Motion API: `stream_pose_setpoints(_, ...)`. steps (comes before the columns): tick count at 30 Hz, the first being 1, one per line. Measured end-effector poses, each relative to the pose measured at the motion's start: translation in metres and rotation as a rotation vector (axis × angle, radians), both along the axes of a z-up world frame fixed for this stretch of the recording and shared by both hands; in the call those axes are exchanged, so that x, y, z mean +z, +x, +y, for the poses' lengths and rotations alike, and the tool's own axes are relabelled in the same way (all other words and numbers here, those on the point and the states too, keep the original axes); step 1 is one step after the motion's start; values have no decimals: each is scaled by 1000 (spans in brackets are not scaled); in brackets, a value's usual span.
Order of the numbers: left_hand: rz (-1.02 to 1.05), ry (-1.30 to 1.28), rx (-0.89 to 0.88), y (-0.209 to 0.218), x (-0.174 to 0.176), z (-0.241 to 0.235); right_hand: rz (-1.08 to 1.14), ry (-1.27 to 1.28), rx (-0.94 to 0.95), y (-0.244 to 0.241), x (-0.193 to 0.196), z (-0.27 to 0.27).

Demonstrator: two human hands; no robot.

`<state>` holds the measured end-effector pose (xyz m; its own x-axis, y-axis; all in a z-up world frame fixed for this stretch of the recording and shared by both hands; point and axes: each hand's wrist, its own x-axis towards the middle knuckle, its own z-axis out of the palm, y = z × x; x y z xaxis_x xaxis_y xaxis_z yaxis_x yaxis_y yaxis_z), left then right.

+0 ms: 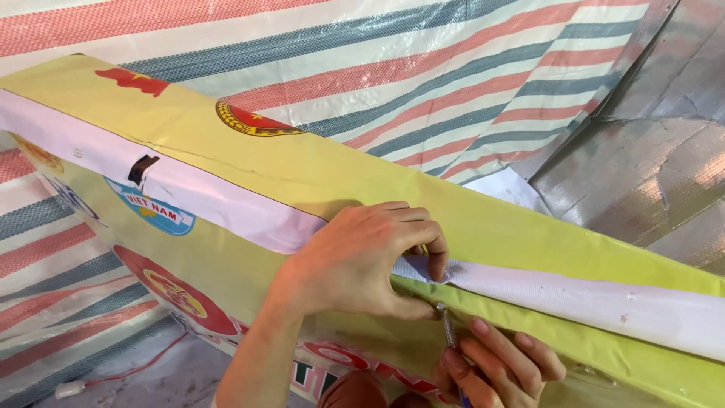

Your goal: Securing the edges of a large yellow banner into a frame using a pen as a tucking tool

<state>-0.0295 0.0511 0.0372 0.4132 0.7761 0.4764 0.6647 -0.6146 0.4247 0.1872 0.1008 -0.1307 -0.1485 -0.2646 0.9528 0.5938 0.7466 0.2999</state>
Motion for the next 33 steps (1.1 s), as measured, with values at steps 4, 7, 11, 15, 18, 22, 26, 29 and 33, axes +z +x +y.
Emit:
stream_pose_setpoints(4,-10,69,190,9,-5,-13,-30,-99,-25,2,3,-10)
stream_pose_setpoints(7,-24,182,223,15,-19,-23,-140,-309,-74,11,8,-27)
stream_pose_setpoints(11,-67,212,232,16,-24,-24,-198,-255,-73,14,12,-20)
stream_pose_setpoints(15,-98,225,220,15,-24,-22,-211,-217,-71,12,17,-21)
stream_pose_setpoints(18,-103,236,210,15,-23,-22,-181,-233,-56,8,17,-22)
stream_pose_setpoints(22,-96,258,201,16,-23,-22,-170,-285,-50,7,19,-27)
stream_pose_setpoints(26,-83,262,217,17,-24,-22,-184,-277,-29,6,25,-28)
stream_pose_setpoints(29,-95,247,224,18,-25,-23,-182,-298,2,4,34,-33)
stream_pose_setpoints(33,-98,236,225,19,-24,-21,-284,-381,-53,4,50,-40)
